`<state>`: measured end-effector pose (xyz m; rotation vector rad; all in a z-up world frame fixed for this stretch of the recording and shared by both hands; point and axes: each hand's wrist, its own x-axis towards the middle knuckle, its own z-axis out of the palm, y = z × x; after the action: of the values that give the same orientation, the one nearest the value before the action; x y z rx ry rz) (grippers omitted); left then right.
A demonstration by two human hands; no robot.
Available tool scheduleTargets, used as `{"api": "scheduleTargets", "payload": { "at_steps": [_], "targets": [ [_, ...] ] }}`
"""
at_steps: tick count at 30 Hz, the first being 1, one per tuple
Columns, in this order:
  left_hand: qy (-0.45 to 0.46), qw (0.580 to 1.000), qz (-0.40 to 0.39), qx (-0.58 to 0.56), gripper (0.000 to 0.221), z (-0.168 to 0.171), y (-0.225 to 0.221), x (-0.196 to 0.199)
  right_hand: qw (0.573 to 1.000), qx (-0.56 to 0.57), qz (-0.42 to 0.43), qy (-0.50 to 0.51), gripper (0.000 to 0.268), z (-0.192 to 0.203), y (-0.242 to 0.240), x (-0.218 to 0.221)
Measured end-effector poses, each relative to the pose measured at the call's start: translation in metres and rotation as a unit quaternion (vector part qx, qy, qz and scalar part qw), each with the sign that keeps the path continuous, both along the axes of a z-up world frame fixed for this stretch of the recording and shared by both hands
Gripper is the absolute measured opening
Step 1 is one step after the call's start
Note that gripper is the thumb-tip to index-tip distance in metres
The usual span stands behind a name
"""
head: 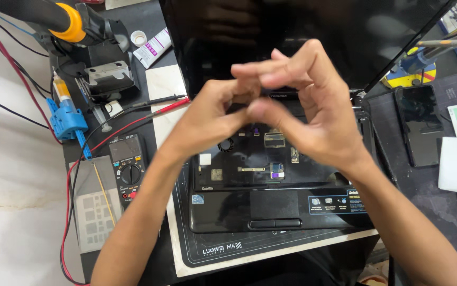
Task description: The person disassembles a laptop, using a screwdriver to remove internal components including a small circuit board and ribbons, and then flips it over to work on the bottom casing.
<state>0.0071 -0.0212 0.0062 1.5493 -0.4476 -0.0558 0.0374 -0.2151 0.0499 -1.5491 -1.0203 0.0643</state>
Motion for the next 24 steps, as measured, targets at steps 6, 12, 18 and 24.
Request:
{"api": "scheduleTargets", "payload": {
  "at_steps": [6, 12, 18, 24],
  "targets": [
    [-0.041, 0.995, 0.057, 0.073, 0.028, -0.017, -0.005, 0.000, 0.998, -0.012, -0.012, 0.065, 0.028, -0.003, -0.001, 0.003],
    [-0.078, 0.992, 0.062, 0.078, 0.027, -0.009, 0.000, 0.000, 0.998, -0.022, -0.004, 0.055, 0.027, -0.005, -0.003, 0.004],
    [-0.014, 0.998, 0.001, 0.058, 0.029, 0.009, 0.002, -0.006, 0.998, -0.020, -0.016, 0.052, 0.025, -0.003, -0.001, 0.000],
    [-0.045, 0.994, 0.066, 0.069, 0.021, 0.007, -0.002, -0.002, 0.996, 0.014, 0.007, -0.091, 0.033, 0.006, 0.002, -0.001]
  ]
}}
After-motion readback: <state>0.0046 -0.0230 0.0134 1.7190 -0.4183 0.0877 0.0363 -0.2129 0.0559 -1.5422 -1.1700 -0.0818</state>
